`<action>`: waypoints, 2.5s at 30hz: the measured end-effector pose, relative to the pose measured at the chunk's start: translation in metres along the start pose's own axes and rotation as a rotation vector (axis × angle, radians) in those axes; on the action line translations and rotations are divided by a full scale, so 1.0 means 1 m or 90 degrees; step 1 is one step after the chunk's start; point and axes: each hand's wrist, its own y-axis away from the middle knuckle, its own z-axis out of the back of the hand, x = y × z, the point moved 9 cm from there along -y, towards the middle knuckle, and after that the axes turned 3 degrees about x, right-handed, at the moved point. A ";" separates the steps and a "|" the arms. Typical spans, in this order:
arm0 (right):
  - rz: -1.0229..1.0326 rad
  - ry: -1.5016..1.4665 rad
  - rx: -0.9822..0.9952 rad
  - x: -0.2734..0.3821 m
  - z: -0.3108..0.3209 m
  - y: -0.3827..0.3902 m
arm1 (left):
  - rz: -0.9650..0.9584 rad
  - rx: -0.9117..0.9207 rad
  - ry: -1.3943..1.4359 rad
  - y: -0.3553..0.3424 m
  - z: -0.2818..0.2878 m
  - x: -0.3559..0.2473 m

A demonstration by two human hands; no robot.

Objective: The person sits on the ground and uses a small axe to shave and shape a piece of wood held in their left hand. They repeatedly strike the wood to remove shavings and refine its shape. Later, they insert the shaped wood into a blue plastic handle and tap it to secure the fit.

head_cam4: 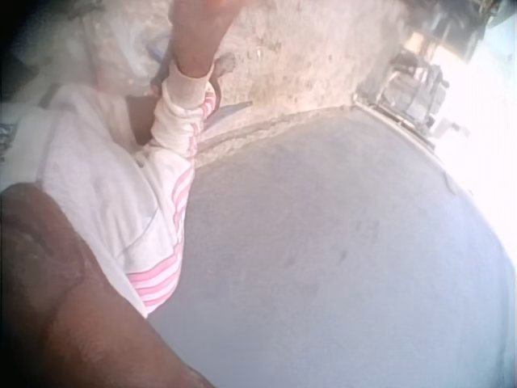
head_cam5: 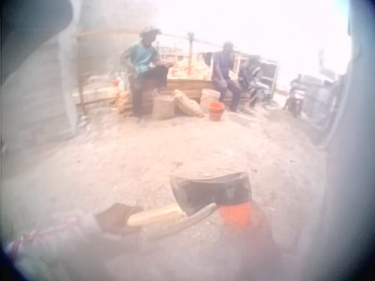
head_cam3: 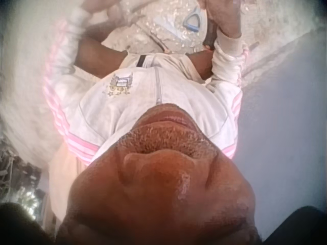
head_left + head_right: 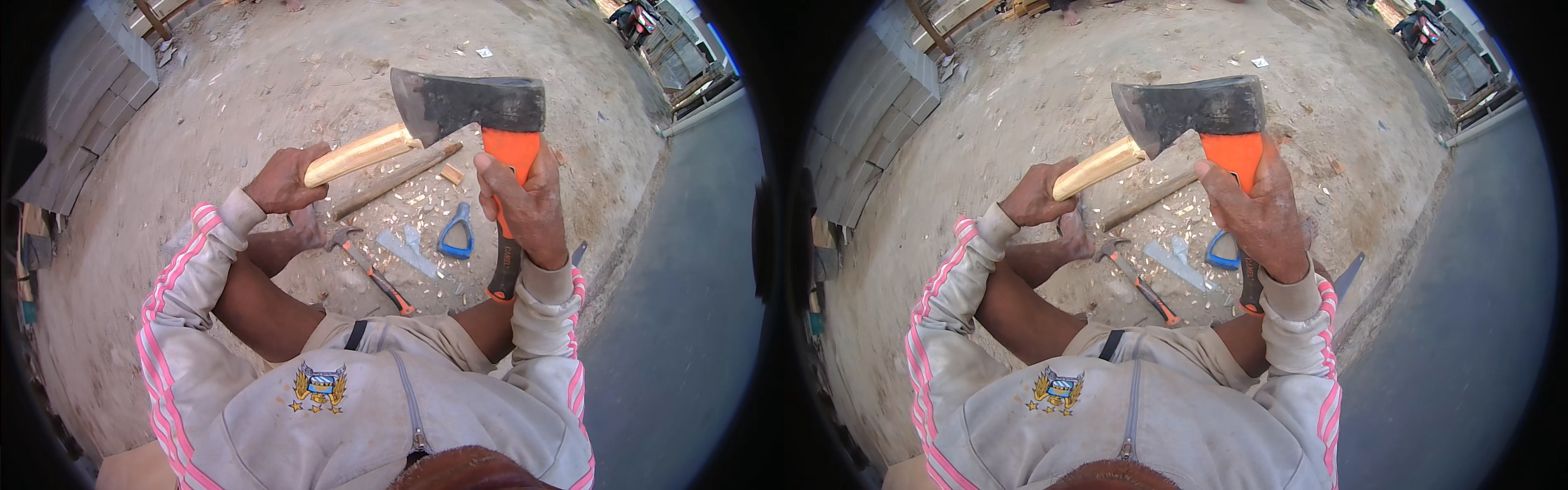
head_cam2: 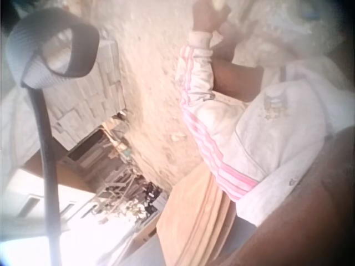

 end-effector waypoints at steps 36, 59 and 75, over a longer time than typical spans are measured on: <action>0.125 -0.239 -0.144 -0.008 0.078 0.051 | -0.043 -0.147 0.013 -0.058 0.029 -0.088; 0.347 0.289 0.066 -0.033 -0.007 0.053 | -0.005 -0.286 -0.063 -0.072 0.039 -0.124; 0.371 0.349 0.078 -0.019 -0.031 0.028 | -0.038 -0.272 -0.098 -0.067 0.033 -0.105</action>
